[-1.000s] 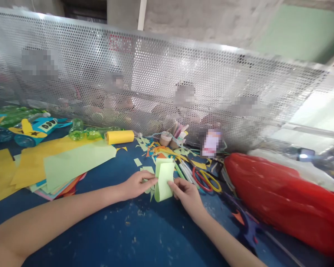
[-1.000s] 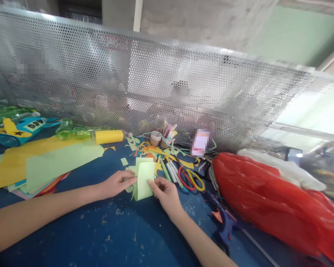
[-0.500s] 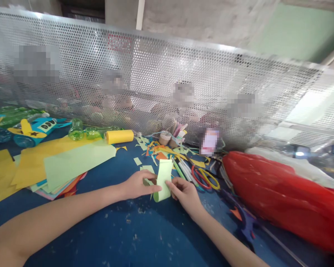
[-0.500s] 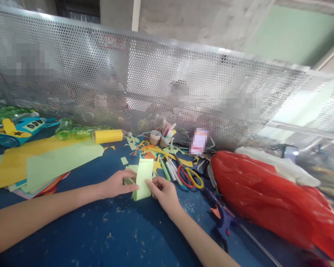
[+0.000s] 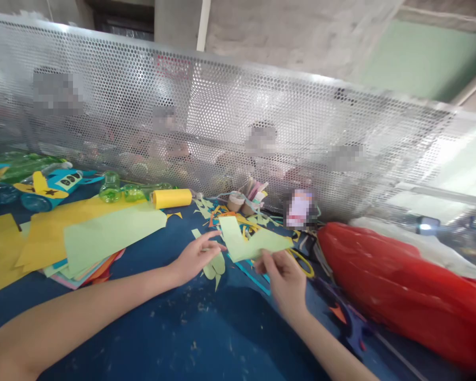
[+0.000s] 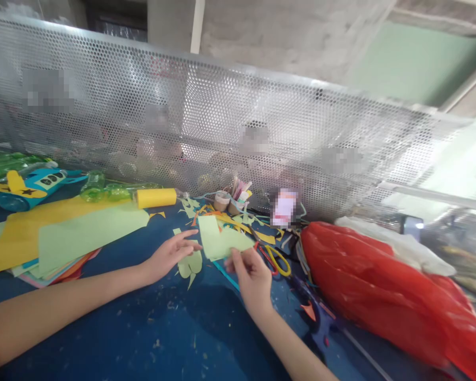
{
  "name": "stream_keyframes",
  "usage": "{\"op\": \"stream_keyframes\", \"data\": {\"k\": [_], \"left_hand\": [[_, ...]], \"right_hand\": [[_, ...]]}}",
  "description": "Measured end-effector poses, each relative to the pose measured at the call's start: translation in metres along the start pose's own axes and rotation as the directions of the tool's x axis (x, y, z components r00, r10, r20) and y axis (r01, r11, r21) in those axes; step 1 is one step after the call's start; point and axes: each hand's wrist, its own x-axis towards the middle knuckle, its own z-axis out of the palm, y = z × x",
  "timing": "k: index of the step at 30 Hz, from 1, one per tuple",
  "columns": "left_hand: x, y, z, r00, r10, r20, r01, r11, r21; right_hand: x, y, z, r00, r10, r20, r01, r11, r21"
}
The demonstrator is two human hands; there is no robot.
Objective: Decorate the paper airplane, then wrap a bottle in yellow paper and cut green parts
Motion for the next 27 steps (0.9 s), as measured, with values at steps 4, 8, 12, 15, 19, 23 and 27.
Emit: {"op": "stream_keyframes", "data": {"k": [4, 8, 12, 15, 19, 23, 27], "left_hand": [[0.001, -0.005, 0.002, 0.998, 0.059, -0.031, -0.053, 0.986, 0.160], [0.002, -0.008, 0.006, 0.977, 0.211, 0.008, -0.186, 0.845, 0.501], [0.003, -0.009, 0.010, 0.947, 0.313, 0.069, -0.295, 0.767, 0.570], [0.004, -0.008, 0.010, 0.949, 0.307, 0.072, -0.291, 0.764, 0.576], [0.003, -0.008, 0.009, 0.959, 0.278, 0.059, -0.260, 0.775, 0.575], [0.003, -0.009, 0.010, 0.957, 0.283, 0.065, -0.268, 0.772, 0.577], [0.003, -0.009, 0.011, 0.944, 0.319, 0.085, -0.306, 0.753, 0.583]], "right_hand": [[0.025, -0.001, -0.013, 0.993, -0.055, -0.108, 0.058, 0.998, 0.026], [0.047, 0.001, -0.024, 0.997, -0.051, -0.055, 0.054, 0.997, 0.053], [0.077, -0.003, -0.026, 0.995, -0.098, 0.008, 0.099, 0.994, -0.055], [0.106, -0.012, -0.024, 0.989, -0.149, 0.004, 0.143, 0.938, -0.316], [0.140, -0.012, -0.021, 0.994, -0.091, -0.057, 0.052, 0.873, -0.484], [0.152, 0.014, -0.008, 0.998, -0.028, -0.047, 0.002, 0.872, -0.489], [0.149, 0.050, 0.013, 0.997, 0.061, 0.055, -0.033, 0.906, -0.422]]}}
